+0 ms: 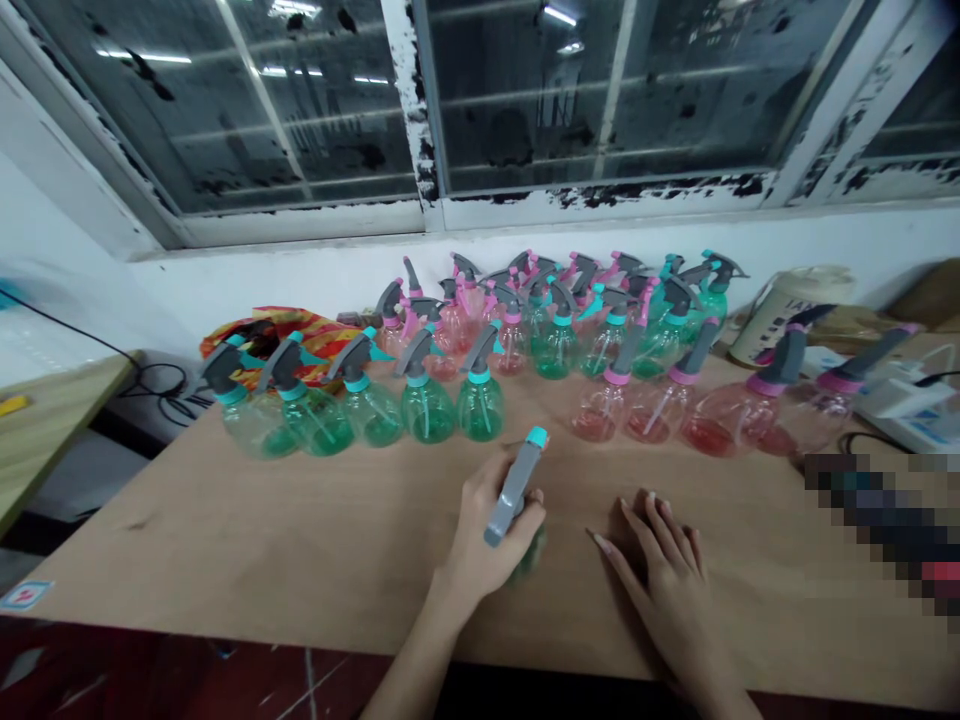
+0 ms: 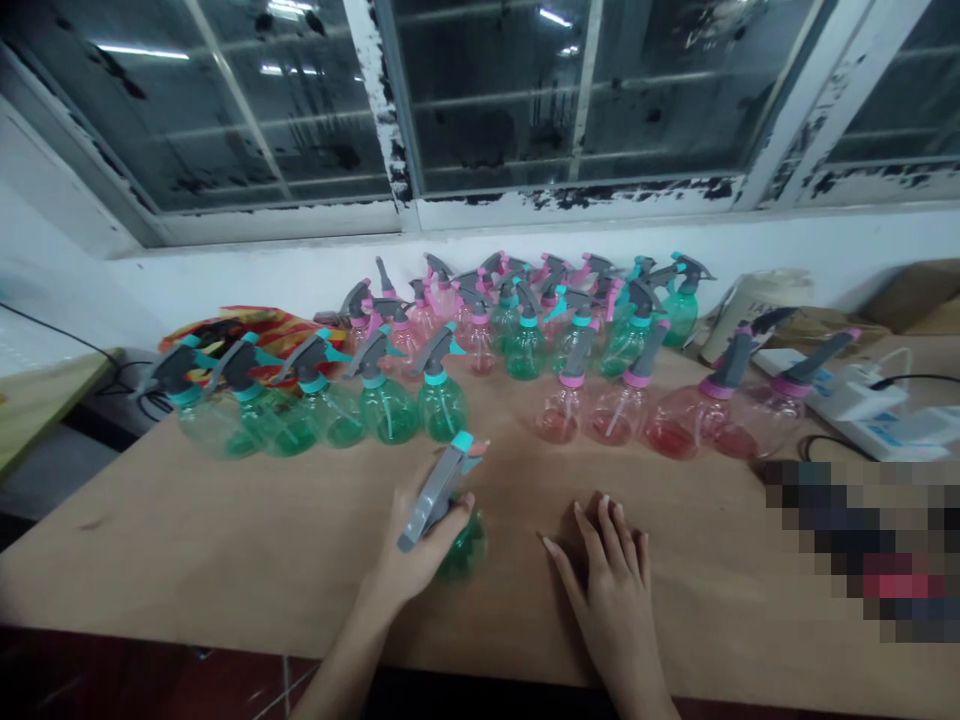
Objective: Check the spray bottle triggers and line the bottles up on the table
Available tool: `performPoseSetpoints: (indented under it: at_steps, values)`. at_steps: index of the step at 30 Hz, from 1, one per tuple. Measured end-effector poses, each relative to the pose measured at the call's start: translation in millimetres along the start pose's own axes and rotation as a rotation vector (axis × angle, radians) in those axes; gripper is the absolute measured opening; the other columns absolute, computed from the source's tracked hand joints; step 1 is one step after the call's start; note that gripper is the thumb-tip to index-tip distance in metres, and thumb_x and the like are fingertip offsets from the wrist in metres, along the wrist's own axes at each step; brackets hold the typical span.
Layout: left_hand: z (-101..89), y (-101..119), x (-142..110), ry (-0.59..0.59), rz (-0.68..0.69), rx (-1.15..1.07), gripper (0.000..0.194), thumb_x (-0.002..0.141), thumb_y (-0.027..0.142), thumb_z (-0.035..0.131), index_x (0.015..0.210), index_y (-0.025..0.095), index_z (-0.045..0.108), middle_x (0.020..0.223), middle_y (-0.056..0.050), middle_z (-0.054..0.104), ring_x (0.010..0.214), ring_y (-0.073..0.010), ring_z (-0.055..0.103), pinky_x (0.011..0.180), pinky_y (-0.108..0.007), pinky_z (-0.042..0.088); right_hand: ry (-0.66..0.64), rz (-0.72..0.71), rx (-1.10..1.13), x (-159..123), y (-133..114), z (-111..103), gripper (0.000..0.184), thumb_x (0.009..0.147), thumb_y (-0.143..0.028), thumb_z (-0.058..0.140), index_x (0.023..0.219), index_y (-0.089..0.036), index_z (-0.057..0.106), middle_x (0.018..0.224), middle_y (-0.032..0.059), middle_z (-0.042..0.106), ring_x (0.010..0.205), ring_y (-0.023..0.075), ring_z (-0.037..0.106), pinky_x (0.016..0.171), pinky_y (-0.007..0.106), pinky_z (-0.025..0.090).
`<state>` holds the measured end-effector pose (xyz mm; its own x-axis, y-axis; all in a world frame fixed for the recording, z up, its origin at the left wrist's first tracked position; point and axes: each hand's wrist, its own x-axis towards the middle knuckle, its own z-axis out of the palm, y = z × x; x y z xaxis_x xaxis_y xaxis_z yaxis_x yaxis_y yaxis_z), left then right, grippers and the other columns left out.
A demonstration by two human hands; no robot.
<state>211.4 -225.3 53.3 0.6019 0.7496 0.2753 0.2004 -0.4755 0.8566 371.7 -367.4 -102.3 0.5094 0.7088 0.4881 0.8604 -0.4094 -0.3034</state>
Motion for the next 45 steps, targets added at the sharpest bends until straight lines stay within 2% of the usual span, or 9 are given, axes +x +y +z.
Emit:
performPoseSetpoints:
  at_steps: [10, 15, 19, 28, 30, 33, 35, 42, 45]
  values:
    - [0.9, -3.7, 1.2, -0.026, 0.036, -0.075, 0.030, 0.080, 0.014, 0.054, 0.109, 0.019, 0.058, 0.103, -0.008, 0.066, 0.099, -0.0223, 0.063, 0.086, -0.036, 0.051, 0.009, -0.019, -0.019, 1.3, -0.4, -2.6, 0.075, 0.091, -0.067, 0.023, 0.127, -0.011, 0.056, 0.138, 0.0213, 0.051, 0.133, 0.0356, 0.041, 0.104, 0.059, 0.031]
    - [-2.0, -2.9, 0.3, -0.087, 0.043, -0.119, 0.036, 0.080, 0.013, 0.055, 0.114, 0.023, 0.059, 0.107, -0.006, 0.066, 0.098, -0.0215, 0.064, 0.086, -0.036, 0.050, 0.004, -0.007, -0.004, 2.3, -2.6, -4.8, 0.074, 0.091, -0.067, 0.024, 0.127, -0.011, 0.056, 0.138, 0.0212, 0.052, 0.134, 0.0350, 0.039, 0.105, 0.059, 0.030]
    - [-2.5, 2.1, -2.0, -0.128, 0.062, -0.118, 0.034, 0.079, 0.011, 0.056, 0.110, 0.023, 0.061, 0.111, -0.004, 0.067, 0.100, -0.0212, 0.064, 0.090, -0.036, 0.049, 0.000, -0.007, 0.003, 1.9, -3.2, -5.3, 0.074, 0.091, -0.067, 0.023, 0.128, -0.012, 0.055, 0.139, 0.0208, 0.051, 0.135, 0.0342, 0.039, 0.105, 0.058, 0.030]
    - [-3.8, 2.8, -3.3, -0.110, 0.036, -0.118, 0.008, 0.078, 0.015, 0.054, 0.082, 0.019, 0.060, 0.081, -0.001, 0.067, 0.071, -0.0161, 0.065, 0.069, -0.029, 0.050, 0.026, -0.032, -0.026, 1.7, -0.8, -3.2, 0.074, 0.091, -0.066, 0.023, 0.126, -0.011, 0.057, 0.137, 0.0218, 0.052, 0.132, 0.0356, 0.042, 0.103, 0.059, 0.033]
    - [-4.6, 1.9, -2.3, -0.119, 0.056, -0.116, 0.012, 0.077, 0.015, 0.055, 0.086, 0.020, 0.062, 0.084, -0.001, 0.068, 0.075, -0.0173, 0.065, 0.072, -0.030, 0.050, 0.029, -0.039, -0.028, 2.6, -1.4, -4.0, 0.074, 0.091, -0.066, 0.023, 0.126, -0.010, 0.057, 0.136, 0.0221, 0.053, 0.132, 0.0360, 0.042, 0.103, 0.059, 0.033]
    - [-3.4, 2.8, -0.9, -0.134, 0.107, -0.090, 0.026, 0.075, 0.011, 0.055, 0.096, 0.022, 0.064, 0.101, -0.004, 0.068, 0.096, -0.0209, 0.064, 0.088, -0.035, 0.048, 0.032, -0.043, -0.028, 3.5, -2.6, -5.1, 0.074, 0.091, -0.066, 0.023, 0.125, -0.010, 0.058, 0.137, 0.0226, 0.052, 0.132, 0.0364, 0.041, 0.104, 0.059, 0.032]
    - [-1.4, 4.4, -1.0, -0.138, 0.118, -0.078, 0.031, 0.074, 0.009, 0.055, 0.101, 0.022, 0.064, 0.107, -0.004, 0.067, 0.097, -0.0206, 0.064, 0.091, -0.036, 0.047, 0.040, -0.042, -0.027, 3.8, -3.3, -5.5, 0.074, 0.091, -0.066, 0.023, 0.125, -0.009, 0.058, 0.137, 0.0230, 0.052, 0.132, 0.0366, 0.041, 0.104, 0.059, 0.032]
    - [2.0, 7.7, -5.3, -0.082, 0.059, 0.030, 0.029, 0.078, 0.012, 0.054, 0.106, 0.018, 0.061, 0.089, -0.004, 0.067, 0.080, -0.0185, 0.064, 0.072, -0.032, 0.051, 0.024, -0.022, -0.010, 4.3, -3.8, -5.2, 0.074, 0.091, -0.066, 0.024, 0.126, -0.010, 0.057, 0.137, 0.0228, 0.052, 0.133, 0.0355, 0.041, 0.104, 0.059, 0.032]
    - [3.3, 7.0, -4.9, -0.066, 0.075, 0.039, 0.030, 0.079, 0.012, 0.054, 0.108, 0.019, 0.061, 0.089, -0.004, 0.068, 0.074, -0.0168, 0.064, 0.067, -0.029, 0.051, 0.017, -0.016, -0.007, 4.5, -3.3, -5.2, 0.073, 0.091, -0.066, 0.025, 0.127, -0.011, 0.056, 0.138, 0.0223, 0.051, 0.134, 0.0351, 0.040, 0.105, 0.059, 0.031]
